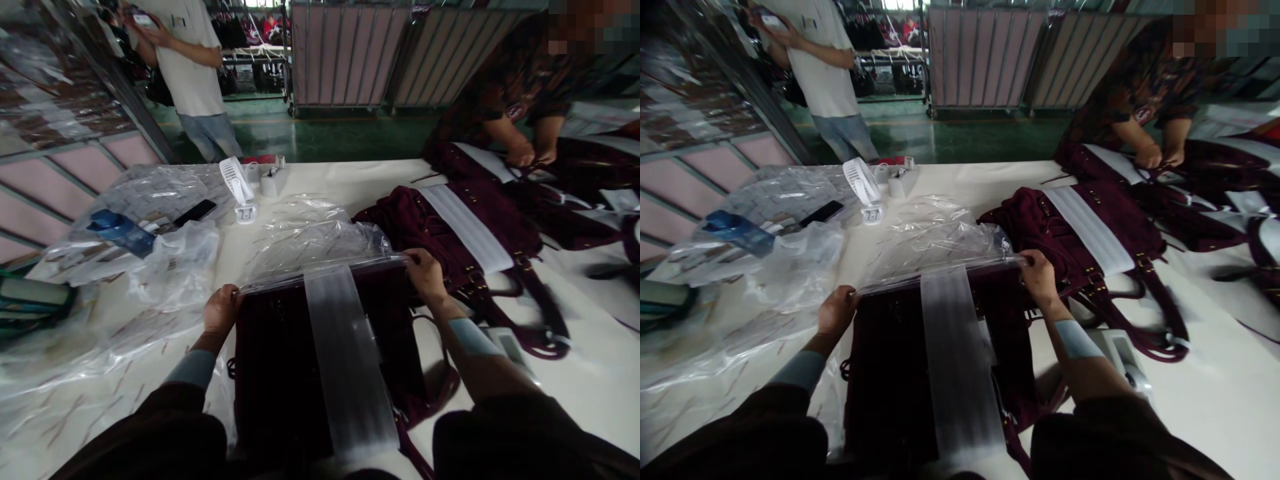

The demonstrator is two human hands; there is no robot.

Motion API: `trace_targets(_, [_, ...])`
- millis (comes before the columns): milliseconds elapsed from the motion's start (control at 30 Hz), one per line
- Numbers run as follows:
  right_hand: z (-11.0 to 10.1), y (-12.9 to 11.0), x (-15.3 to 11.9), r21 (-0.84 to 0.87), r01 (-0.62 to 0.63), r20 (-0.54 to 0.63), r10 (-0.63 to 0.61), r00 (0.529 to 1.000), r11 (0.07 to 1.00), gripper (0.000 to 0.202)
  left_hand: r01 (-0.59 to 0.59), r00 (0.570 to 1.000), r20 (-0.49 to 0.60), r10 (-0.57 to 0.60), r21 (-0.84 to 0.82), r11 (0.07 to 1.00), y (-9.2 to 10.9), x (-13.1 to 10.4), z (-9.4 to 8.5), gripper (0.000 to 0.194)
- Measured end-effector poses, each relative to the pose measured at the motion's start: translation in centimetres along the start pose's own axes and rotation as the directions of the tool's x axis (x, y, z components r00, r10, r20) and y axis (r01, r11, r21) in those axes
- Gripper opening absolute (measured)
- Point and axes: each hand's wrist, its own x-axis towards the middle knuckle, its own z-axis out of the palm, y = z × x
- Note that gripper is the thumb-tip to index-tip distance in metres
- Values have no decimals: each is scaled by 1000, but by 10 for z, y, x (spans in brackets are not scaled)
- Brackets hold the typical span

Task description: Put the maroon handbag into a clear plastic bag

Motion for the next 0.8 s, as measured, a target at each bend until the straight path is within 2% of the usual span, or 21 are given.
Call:
trace_targets(67, [-2,8,-26,-131,133,-48,-140,989,982,30,-87,996,-27,88,9,996,-6,-3,-4,18])
trace_targets(133, [-1,25,-57,-286,209,-35,-228,973,935,27,-155,986,-58,155,-6,988,-9,-11,-8,17])
trace_targets(200, [4,46,-87,-391,255,60,-252,966,884,24,-197,978,-78,194,-27,980,-12,-22,-10,17])
trace_targets(267, [11,65,-107,-449,254,154,-205,966,857,22,-202,976,-95,197,-42,979,-16,-37,-10,17])
trace_targets(400, [23,79,-112,-479,160,179,-82,980,863,26,-180,981,-85,173,-70,981,-26,-66,-5,14])
trace_targets(500, [24,72,-101,-538,204,288,-49,956,818,24,-204,976,58,208,-69,976,-23,-81,-12,12])
trace_targets(567, [20,68,-96,-578,241,411,23,911,780,22,-240,956,158,246,-59,969,-16,-86,-28,13])
trace_targets(667, [12,72,-98,-543,281,524,57,850,791,21,-269,945,181,273,-46,962,-2,-89,-64,12])
trace_targets(733, [9,84,-103,-476,295,532,4,847,829,20,-261,946,189,264,-40,964,7,-91,-88,11])
trace_targets(800, [9,100,-107,-386,290,487,-74,870,876,19,-214,942,260,213,-27,977,18,-99,-104,10])
